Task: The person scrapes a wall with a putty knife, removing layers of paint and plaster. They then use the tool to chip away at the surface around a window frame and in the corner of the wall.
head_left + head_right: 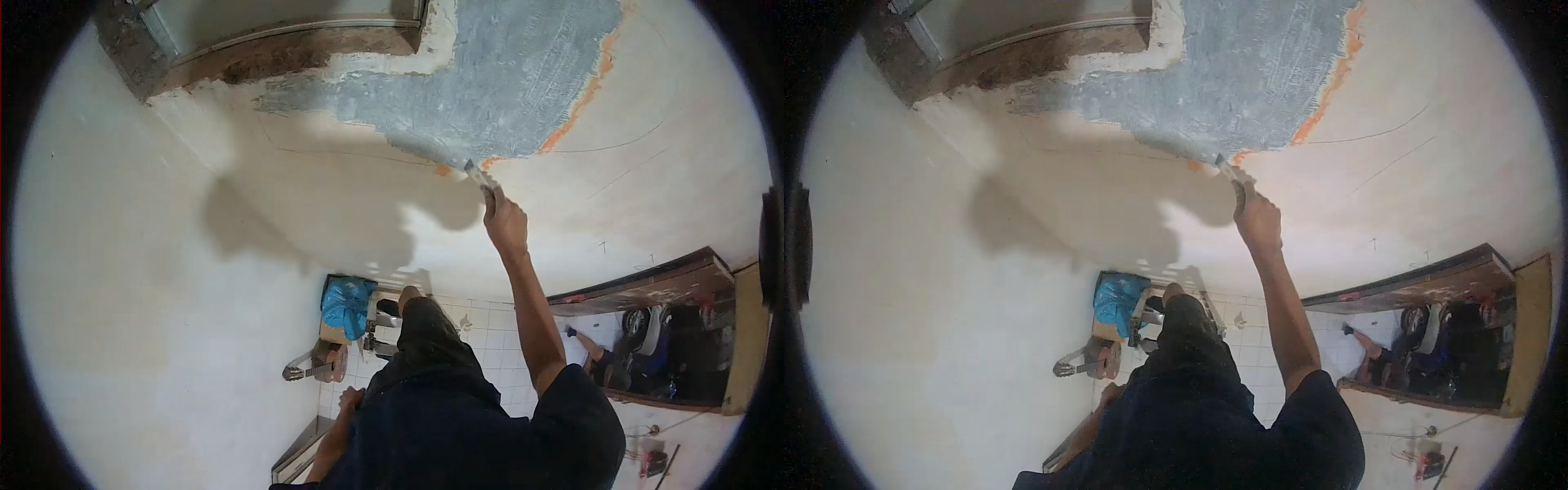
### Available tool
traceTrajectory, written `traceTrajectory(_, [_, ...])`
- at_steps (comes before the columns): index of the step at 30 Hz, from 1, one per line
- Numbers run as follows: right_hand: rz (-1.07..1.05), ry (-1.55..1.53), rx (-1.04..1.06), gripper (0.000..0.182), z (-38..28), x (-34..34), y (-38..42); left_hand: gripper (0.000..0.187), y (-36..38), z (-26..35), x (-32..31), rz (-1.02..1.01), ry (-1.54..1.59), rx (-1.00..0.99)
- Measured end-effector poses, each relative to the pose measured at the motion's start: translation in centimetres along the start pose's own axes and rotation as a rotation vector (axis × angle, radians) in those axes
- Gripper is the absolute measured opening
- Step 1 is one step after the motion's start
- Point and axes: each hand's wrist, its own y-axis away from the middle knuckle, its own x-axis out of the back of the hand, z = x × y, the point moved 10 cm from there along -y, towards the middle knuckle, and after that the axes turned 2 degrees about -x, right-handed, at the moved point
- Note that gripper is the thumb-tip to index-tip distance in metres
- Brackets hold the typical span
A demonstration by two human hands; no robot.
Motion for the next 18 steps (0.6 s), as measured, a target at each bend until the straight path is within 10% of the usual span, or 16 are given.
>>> traceTrajectory(2, [-0.001, 0.123, 0.072, 0.020, 0.3, -0.5, -1.2, 0.058, 0.4, 0.7, 0.7, -0.117, -0.031, -0.092])
traceTrajectory(3, [-0.045, 0.166, 0.084, 0.020, 0.4, -0.8, -1.5, 0.049, -3.1, 1.7, -0.4, -0.168, -0.099, -0.440])
traceTrajectory(5, [-0.071, 0.192, 0.103, 0.020, 0.1, -1.0, -1.8, 0.039, 0.5, -0.4, 1.4, -0.280, 0.511, 0.142])
traceTrajectory(18, [-0.119, 0.110, 0.104, 0.024, -0.6, -3.6, -2.5, 0.046, -1.4, 6.1, 4.4, -0.347, 0.531, 0.099])
